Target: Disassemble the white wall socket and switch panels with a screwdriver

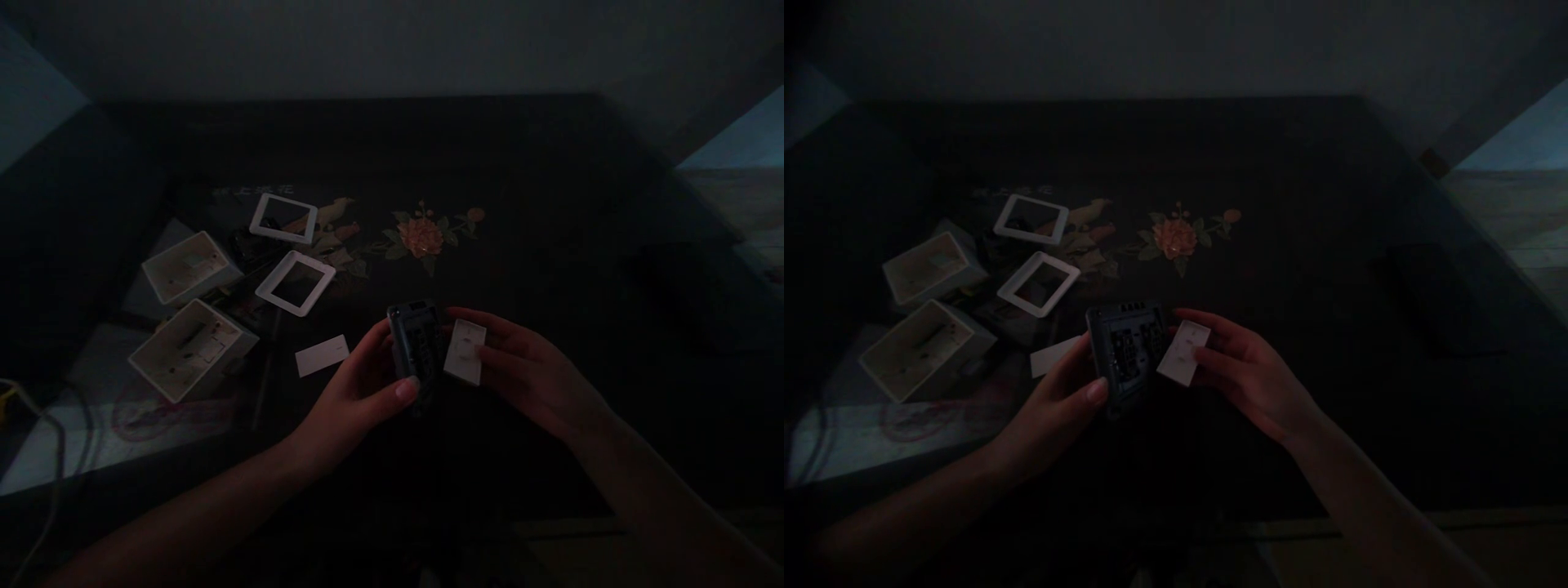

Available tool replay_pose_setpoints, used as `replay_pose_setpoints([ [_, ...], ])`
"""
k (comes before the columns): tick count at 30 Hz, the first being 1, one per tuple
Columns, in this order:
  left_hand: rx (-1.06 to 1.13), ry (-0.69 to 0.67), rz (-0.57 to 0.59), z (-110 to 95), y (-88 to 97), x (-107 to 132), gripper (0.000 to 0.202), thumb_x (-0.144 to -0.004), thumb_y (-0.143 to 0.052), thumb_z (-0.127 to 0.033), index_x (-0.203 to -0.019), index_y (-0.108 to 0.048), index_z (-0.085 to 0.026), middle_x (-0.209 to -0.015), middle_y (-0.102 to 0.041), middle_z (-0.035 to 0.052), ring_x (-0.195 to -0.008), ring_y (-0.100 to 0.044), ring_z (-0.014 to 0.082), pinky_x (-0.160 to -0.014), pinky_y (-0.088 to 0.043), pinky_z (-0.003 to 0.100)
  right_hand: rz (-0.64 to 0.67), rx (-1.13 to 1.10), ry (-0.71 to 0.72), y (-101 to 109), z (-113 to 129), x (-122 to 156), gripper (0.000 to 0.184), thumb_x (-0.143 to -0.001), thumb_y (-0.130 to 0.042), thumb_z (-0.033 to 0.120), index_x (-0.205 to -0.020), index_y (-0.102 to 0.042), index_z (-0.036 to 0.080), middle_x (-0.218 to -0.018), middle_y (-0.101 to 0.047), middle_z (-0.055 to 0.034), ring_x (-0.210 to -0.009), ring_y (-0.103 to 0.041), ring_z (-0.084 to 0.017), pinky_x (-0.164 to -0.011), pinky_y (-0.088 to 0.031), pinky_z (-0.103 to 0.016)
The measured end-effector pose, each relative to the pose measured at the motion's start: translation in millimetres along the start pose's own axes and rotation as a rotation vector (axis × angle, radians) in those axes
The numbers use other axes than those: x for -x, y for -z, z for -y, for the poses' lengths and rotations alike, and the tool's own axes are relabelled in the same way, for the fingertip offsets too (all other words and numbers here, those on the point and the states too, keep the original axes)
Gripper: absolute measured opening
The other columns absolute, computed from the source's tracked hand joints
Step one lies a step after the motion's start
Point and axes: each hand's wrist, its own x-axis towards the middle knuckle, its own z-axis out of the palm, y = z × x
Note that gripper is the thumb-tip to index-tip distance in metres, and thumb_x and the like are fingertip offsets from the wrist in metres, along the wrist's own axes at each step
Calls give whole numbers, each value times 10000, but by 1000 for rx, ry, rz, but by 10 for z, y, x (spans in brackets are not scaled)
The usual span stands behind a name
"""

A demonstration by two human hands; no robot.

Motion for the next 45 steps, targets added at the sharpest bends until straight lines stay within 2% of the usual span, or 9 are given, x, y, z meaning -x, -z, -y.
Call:
replay_pose_setpoints([
  [5, 26, 27, -21, -2, 6, 22, 523, -832, -775, -410, -1323, -599, -360, -1446, -586, 2, -1402, -462, 283, -1142, -401, 385, 31, -1, 16, 17, 49, 27, 369, -866, -731, 214, -1221, -699, 309, -1314, -702, -16, -1066, -701, -149, -868, -582, -250],
  [9, 61, 50, -38, -11, 3, 21, 524, -828, -778, -412, -1319, -602, -361, -1405, -615, 8, -1375, -493, 297, -1122, -420, 399, 11, 2, 23, 23, 100, 45, 351, -895, -691, 206, -1224, -696, 327, -1350, -680, 4, -1095, -698, -160, -857, -600, -254],
  [15, 81, 98, -38, 14, -40, 30, 558, -809, -791, -411, -1325, -603, -311, -1428, -601, 51, -1359, -509, 320, -1116, -428, 429, -121, 14, 52, 4, 132, 32, 343, -844, -747, 280, -1179, -723, 348, -1253, -735, -3, -866, -733, -133, -657, -617, -191],
  [21, 109, 122, -41, 45, -50, 46, 561, -800, -802, -406, -1319, -609, -319, -1458, -575, 47, -1381, -488, 304, -1134, -406, 420, -224, 41, 65, 31, 107, -14, 322, -735, -834, 367, -1045, -780, 303, -1127, -773, -30, -645, -659, -104, -448, -527, -152],
  [28, 82, 91, -46, 18, -46, 32, 569, -795, -799, -410, -1322, -613, -302, -1373, -630, 66, -1303, -549, 317, -1107, -426, 437, -222, 82, 4, 71, 54, -32, 204, -758, -797, 406, -867, -732, 246, -788, -756, -23, -638, -672, -146, -443, -501, -205],
  [32, 75, 113, -39, 28, -27, 36, 546, -818, -780, -409, -1328, -608, -317, -1321, -657, 59, -1249, -585, 293, -1087, -440, 419, -209, -9, -56, -16, 46, -4, 175, -832, -708, 397, -930, -701, 252, -864, -791, -45, -710, -734, -191, -474, -513, -233],
  [36, 73, 107, -54, 31, -21, 32, 527, -819, -776, -423, -1309, -618, -313, -1266, -683, 52, -1238, -594, 293, -1079, -445, 417, -151, -34, -50, -52, 54, 28, 178, -884, -647, 425, -891, -687, 251, -963, -798, -60, -759, -752, -203, -475, -499, -233],
  [42, 69, 114, -67, 8, -49, 29, 578, -789, -801, -427, -1320, -608, -307, -1287, -677, 62, -1277, -568, 317, -1089, -435, 434, -127, 18, -40, -39, 58, 18, 253, -813, -737, 436, -737, -611, 231, -806, -770, -34, -522, -608, -120, -417, -418, -207],
  [45, 69, 107, -48, 5, -46, 21, 571, -798, -796, -416, -1324, -604, -303, -1332, -654, 70, -1261, -581, 313, -1083, -443, 431, -155, 22, -25, -57, 70, 21, 232, -783, -780, 380, -747, -605, 232, -824, -762, -24, -575, -602, -116, -482, -447, -209],
])
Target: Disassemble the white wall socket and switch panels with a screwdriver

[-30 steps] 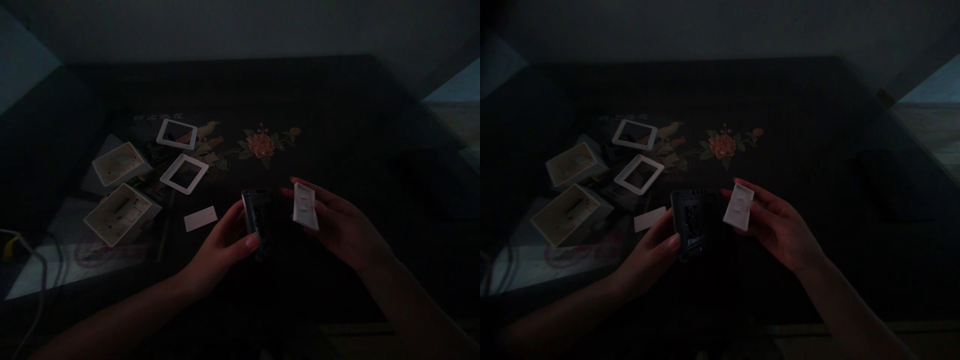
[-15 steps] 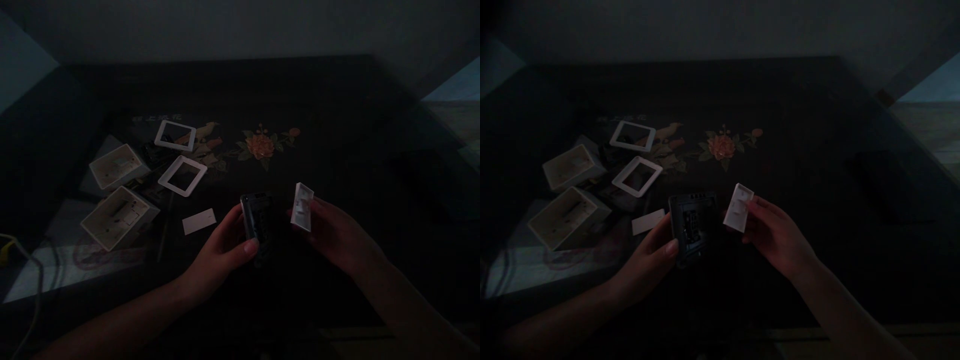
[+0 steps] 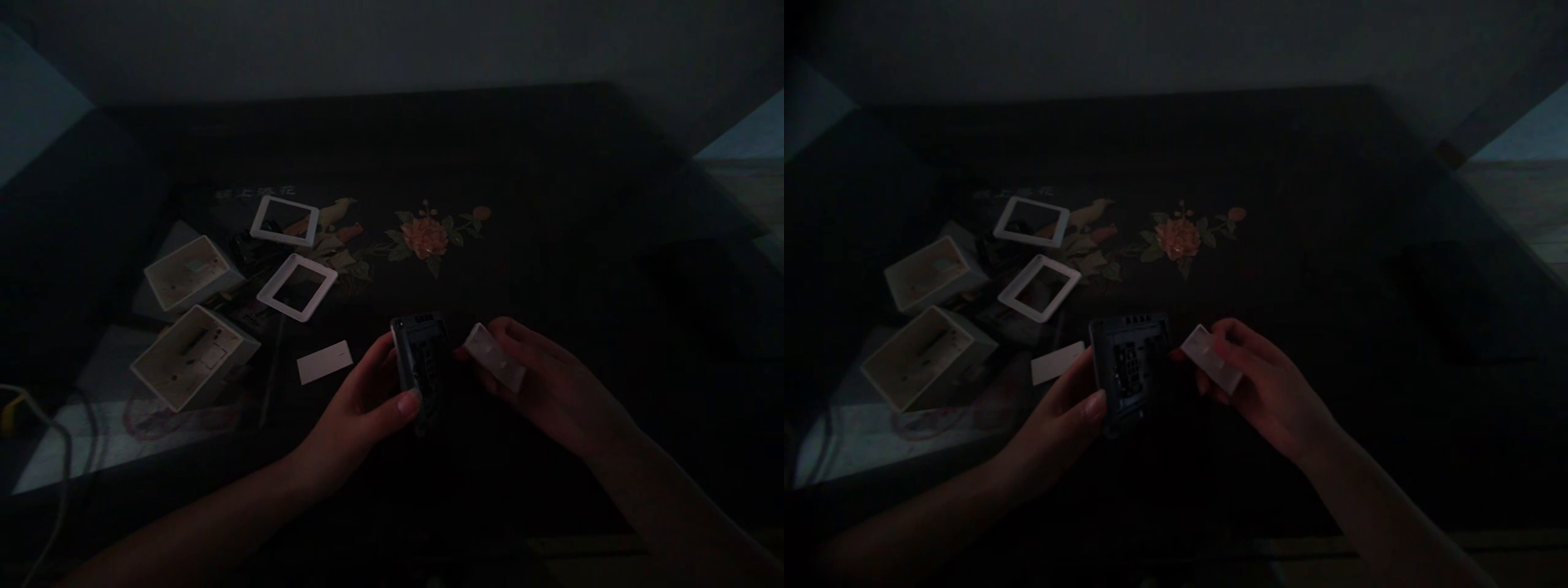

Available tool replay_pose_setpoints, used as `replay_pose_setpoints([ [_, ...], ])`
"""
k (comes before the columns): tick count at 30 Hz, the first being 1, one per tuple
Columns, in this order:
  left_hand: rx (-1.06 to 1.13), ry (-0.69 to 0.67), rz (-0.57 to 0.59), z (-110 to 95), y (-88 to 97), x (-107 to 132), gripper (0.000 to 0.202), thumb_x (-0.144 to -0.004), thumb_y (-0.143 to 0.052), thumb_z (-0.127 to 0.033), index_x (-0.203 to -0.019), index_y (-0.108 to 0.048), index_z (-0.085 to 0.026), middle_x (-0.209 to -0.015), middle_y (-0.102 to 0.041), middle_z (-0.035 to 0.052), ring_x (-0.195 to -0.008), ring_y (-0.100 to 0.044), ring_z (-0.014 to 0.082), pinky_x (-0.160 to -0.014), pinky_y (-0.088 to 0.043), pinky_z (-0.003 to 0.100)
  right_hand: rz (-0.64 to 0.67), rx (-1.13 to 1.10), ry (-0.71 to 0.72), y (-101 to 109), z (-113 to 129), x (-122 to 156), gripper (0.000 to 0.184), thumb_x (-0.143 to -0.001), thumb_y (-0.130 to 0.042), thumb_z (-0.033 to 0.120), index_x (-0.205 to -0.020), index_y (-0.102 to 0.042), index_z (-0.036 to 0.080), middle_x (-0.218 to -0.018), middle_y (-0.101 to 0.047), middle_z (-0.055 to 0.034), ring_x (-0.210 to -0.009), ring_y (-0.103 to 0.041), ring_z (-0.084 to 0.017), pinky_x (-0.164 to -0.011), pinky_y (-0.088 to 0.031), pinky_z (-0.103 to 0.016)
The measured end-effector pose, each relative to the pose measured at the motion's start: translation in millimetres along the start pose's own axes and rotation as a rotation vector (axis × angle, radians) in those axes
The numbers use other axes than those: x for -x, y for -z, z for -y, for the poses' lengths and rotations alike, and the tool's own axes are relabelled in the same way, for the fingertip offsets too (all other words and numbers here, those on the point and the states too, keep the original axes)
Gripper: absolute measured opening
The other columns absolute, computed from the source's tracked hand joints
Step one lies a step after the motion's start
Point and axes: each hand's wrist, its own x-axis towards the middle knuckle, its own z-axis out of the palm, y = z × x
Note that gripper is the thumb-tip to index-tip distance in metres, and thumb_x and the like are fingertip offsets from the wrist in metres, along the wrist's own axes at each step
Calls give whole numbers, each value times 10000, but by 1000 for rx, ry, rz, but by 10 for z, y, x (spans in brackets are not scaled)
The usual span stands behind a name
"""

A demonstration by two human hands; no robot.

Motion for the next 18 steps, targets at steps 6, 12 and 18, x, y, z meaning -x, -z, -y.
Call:
replay_pose_setpoints([
  [6, -39, 26, -48, 18, 43, 1, 580, -808, -786, -430, -1339, -582, -316, -1364, -636, 66, -1304, -550, 324, -1078, -446, 429, -11, -32, 57, 25, -5, -8, 177, -903, -639, 341, -1051, -712, 277, -1028, -782, -34, -777, -670, -139, -702, -534, -249],
  [12, -27, -7, -39, -1, 12, -1, 552, -790, -812, -381, -1298, -605, -321, -1385, -626, 47, -1337, -524, 311, -1088, -442, 414, -38, 24, 53, 38, -7, -19, 257, -889, -662, 322, -1134, -734, 296, -1100, -772, -33, -894, -692, -159, -801, -543, -281],
  [18, -32, -22, -39, -2, 5, -24, 556, -781, -820, -361, -1295, -611, -327, -1395, -622, 40, -1343, -518, 318, -1087, -446, 417, 29, 25, 52, 43, 7, 23, 384, -772, -819, 331, -1144, -726, 344, -1108, -757, -8, -953, -705, -168, -860, -575, -324],
])
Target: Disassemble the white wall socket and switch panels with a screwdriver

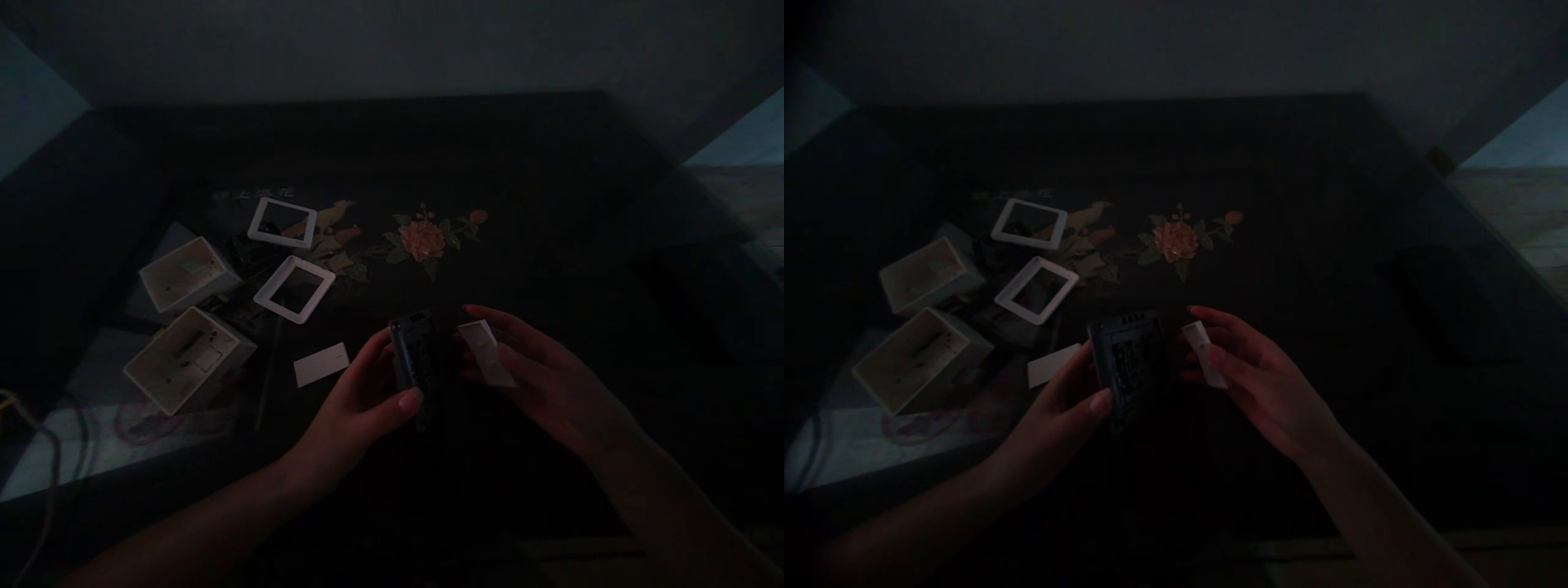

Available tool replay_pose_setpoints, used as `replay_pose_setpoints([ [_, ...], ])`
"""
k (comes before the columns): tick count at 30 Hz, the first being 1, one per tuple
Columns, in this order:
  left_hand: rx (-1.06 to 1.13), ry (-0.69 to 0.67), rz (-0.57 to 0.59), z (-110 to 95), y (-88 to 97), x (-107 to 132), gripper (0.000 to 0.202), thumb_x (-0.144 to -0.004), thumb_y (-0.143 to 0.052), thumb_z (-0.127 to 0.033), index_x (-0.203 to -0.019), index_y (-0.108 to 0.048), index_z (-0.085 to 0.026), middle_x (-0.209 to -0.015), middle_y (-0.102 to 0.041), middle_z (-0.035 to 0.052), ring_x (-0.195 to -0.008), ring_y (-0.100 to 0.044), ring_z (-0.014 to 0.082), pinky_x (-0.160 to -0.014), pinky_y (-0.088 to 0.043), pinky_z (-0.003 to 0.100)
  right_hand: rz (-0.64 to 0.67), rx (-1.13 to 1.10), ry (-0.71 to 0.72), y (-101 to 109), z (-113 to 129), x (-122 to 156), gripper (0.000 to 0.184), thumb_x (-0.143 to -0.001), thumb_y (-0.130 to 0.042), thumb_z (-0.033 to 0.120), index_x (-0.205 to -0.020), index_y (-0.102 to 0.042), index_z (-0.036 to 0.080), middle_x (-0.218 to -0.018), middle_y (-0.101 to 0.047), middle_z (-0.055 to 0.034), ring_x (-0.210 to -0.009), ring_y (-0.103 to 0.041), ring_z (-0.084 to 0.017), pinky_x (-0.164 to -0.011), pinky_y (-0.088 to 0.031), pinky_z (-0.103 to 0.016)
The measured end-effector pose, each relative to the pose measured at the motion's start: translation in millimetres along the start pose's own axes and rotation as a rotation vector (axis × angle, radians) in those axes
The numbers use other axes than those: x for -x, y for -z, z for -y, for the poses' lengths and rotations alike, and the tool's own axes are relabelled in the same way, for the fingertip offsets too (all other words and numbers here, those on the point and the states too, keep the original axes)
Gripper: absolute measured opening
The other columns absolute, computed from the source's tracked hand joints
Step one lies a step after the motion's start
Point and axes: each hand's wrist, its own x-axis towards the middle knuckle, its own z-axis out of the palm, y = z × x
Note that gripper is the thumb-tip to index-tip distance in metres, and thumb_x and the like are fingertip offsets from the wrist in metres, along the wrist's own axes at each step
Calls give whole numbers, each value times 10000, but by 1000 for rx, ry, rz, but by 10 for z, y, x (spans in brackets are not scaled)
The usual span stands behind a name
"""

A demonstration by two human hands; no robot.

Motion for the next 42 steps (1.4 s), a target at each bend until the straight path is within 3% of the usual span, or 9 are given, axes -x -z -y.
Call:
replay_pose_setpoints([
  [7, -24, 7, -2, -18, -11, 19, 575, -782, -822, -370, -1308, -599, -306, -1395, -623, 42, -1340, -527, 302, -1083, -454, 383, 11, -11, -12, 1, -4, 0, 402, -684, -884, 286, -1069, -770, 310, -981, -765, 7, -933, -722, -160, -964, -548, -352],
  [11, -32, 4, 0, -38, -33, 10, 583, -773, -827, -365, -1306, -600, -298, -1399, -623, 55, -1337, -532, 320, -1090, -456, 406, -10, 140, 63, 10, -27, 8, 398, -664, -891, 241, -1035, -779, 336, -1004, -782, 4, -934, -721, -174, -896, -569, -335],
  [17, -88, -23, 73, 4, -29, 44, 567, -818, -793, -311, -1338, -574, -362, -1438, -595, 14, -1350, -526, 291, -1079, -482, 376, 7, 382, 232, -20, -72, 16, 364, -757, -834, 249, -1081, -725, 374, -932, -760, 35, -902, -716, -151, -750, -585, -239],
  [21, -142, -38, 99, 21, -19, 60, 586, -831, -779, -321, -1369, -549, -354, -1461, -572, 15, -1359, -516, 289, -1081, -484, 376, 47, 429, 289, -48, -86, 3, 272, -805, -797, 259, -1047, -716, 354, -987, -760, 35, -951, -719, -141, -788, -592, -229],
  [29, -98, -9, -18, -69, -42, 22, 594, -780, -825, -371, -1304, -560, -284, -1379, -632, 44, -1316, -558, 260, -1052, -494, 326, 156, 384, 196, -70, -57, 25, 695, -682, -845, 105, -1273, -597, 373, -1195, -702, 1, -1028, -719, -185, -799, -646, -292],
  [34, -94, 11, -6, -101, -41, 10, 622, -759, -826, -437, -1293, -564, -256, -1335, -652, 74, -1250, -605, 281, -988, -526, 334, 32, 648, 424, -87, -124, 79, 552, -772, -773, 134, -1246, -638, 382, -1401, -521, -14, -1020, -700, -176, -751, -659, -273],
  [42, -93, -1, 45, -136, -46, 19, 539, -794, -792, -444, -1256, -601, -242, -1271, -680, 75, -1180, -639, 267, -954, -532, 322, 92, 1161, 801, -36, -226, 66, 690, -889, -701, 268, -1506, -403, 345, -1362, -565, -76, -1213, -617, -227, -972, -588, -342],
])
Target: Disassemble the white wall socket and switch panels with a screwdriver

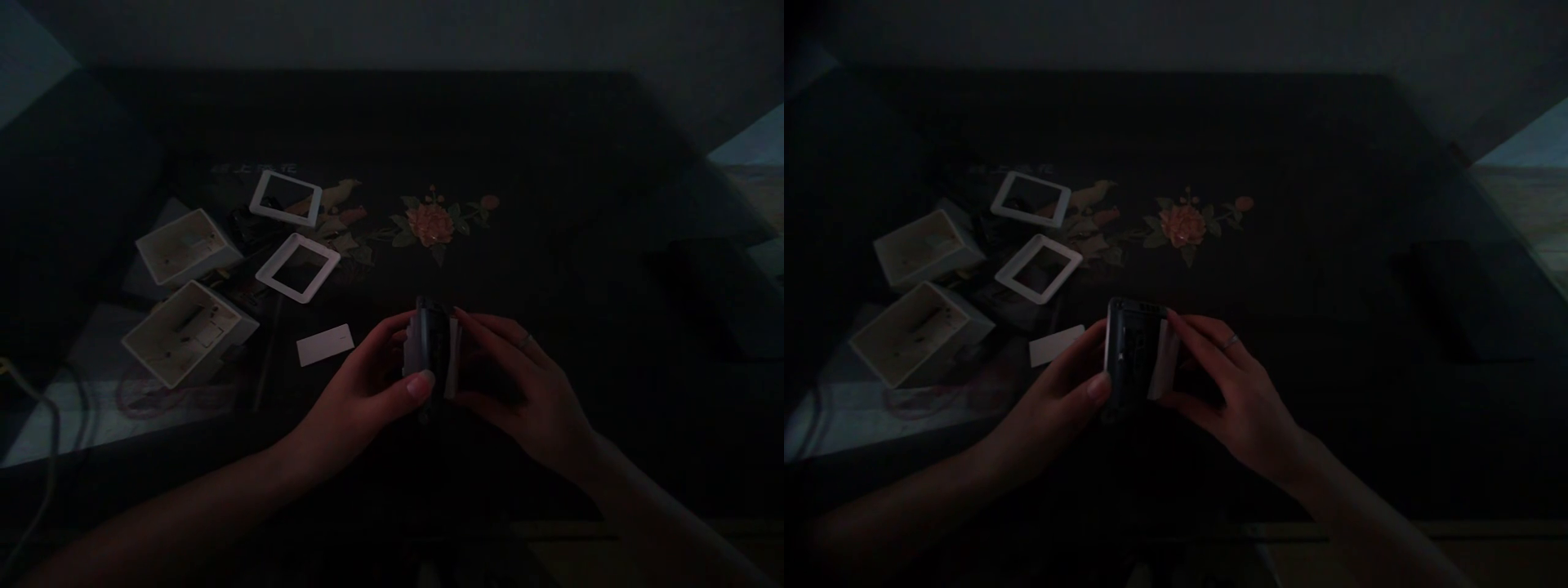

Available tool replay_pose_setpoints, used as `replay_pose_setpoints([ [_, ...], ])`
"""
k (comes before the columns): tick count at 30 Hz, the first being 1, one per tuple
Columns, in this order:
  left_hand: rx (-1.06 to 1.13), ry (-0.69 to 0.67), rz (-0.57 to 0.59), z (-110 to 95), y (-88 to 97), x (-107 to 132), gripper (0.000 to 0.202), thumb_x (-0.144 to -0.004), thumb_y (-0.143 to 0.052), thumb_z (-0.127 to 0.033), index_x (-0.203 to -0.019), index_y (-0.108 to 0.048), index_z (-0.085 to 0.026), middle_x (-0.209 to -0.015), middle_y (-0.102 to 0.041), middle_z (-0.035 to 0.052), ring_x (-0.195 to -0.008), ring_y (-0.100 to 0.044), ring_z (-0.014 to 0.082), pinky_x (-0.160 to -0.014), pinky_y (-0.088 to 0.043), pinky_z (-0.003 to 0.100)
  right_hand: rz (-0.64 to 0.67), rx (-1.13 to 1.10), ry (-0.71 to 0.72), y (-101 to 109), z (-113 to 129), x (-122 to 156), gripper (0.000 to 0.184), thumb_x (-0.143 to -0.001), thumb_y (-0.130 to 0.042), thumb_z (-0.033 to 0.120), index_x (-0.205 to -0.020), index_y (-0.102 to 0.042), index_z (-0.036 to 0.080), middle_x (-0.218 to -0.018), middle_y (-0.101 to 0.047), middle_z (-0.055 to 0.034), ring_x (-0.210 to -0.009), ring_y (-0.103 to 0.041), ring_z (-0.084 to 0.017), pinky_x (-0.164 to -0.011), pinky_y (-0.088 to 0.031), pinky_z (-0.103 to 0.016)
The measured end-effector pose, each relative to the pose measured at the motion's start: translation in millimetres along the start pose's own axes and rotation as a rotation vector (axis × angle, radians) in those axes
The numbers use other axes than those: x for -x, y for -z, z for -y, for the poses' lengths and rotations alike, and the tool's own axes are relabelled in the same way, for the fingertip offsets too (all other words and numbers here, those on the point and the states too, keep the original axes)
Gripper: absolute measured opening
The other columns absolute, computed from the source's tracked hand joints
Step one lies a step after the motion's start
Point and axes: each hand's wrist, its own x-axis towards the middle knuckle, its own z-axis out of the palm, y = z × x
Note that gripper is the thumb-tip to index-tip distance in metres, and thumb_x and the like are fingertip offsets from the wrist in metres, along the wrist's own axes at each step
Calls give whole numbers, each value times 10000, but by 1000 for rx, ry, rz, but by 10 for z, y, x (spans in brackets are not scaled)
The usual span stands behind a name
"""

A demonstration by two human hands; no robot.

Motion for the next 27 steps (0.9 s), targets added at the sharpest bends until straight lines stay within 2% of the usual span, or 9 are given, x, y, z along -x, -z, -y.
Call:
replay_pose_setpoints([
  [2, -8, -15, 5, 10, 11, 4, 540, -801, -781, -459, -1264, -602, -247, -1264, -681, 75, -1170, -641, 269, -950, -535, 330, -8, 36, 38, 15, -2, -14, 650, -908, -678, 308, -1502, -415, 324, -1362, -585, -81, -1221, -615, -228, -994, -573, -347],
  [6, -2, -68, 20, 41, 37, 13, 554, -770, -799, -497, -1243, -614, -274, -1193, -693, 51, -1131, -658, 255, -923, -552, 318, -4, 33, 8, 60, 33, -34, 587, -914, -663, 378, -1466, -469, 326, -1365, -609, -70, -1130, -671, -214, -898, -615, -314],
  [11, 13, -108, 20, 7, 30, 15, 566, -730, -813, -546, -1185, -630, -263, -1154, -702, 41, -1078, -680, 245, -884, -571, 307, -26, -5, -5, 72, 70, -11, 596, -912, -668, 372, -1465, -451, 416, -1382, -612, -24, -1094, -694, -209, -863, -633, -316],
  [17, 55, -114, 22, -26, 4, 18, 503, -753, -810, -514, -1147, -638, -252, -1158, -709, 24, -1139, -654, 230, -968, -534, 298, -62, -69, -26, 48, 84, 24, 602, -899, -684, 371, -1446, -457, 479, -1395, -606, 11, -1112, -688, -240, -873, -642, -370],
  [20, 156, -68, 16, 4, -5, 22, 420, -810, -742, -548, -1115, -661, -270, -1134, -718, 1, -1137, -654, 224, -908, -545, 265, -88, -58, -1, 45, 96, 23, 596, -898, -680, 391, -1449, -462, 464, -1394, -605, 3, -1120, -683, -238, -869, -645, -362],
  [22, 252, 1, 32, 13, -13, 21, 369, -880, -639, -582, -1069, -685, -269, -1074, -733, 0, -1061, -687, 219, -816, -560, 254, -104, -17, 24, 47, 106, 20, 607, -901, -671, 409, -1463, -449, 450, -1389, -610, -9, -1152, -670, -249, -858, -651, -362],
  [24, 310, 60, 49, 3, -25, 17, 406, -938, -525, -602, -1028, -711, -252, -984, -746, 15, -960, -716, 216, -756, -564, 267, -117, -3, 34, 49, 116, 20, 613, -901, -666, 423, -1470, -440, 445, -1394, -606, -15, -1189, -651, -261, -850, -655, -367],
  [27, 371, 80, 54, -29, -41, 9, 386, -966, -503, -548, -974, -750, -251, -893, -750, 11, -902, -725, 209, -741, -563, 273, -118, -32, -6, 50, 124, 33, 614, -892, -681, 410, -1459, -450, 463, -1416, -591, -5, -1226, -627, -271, -873, -649, -382],
])
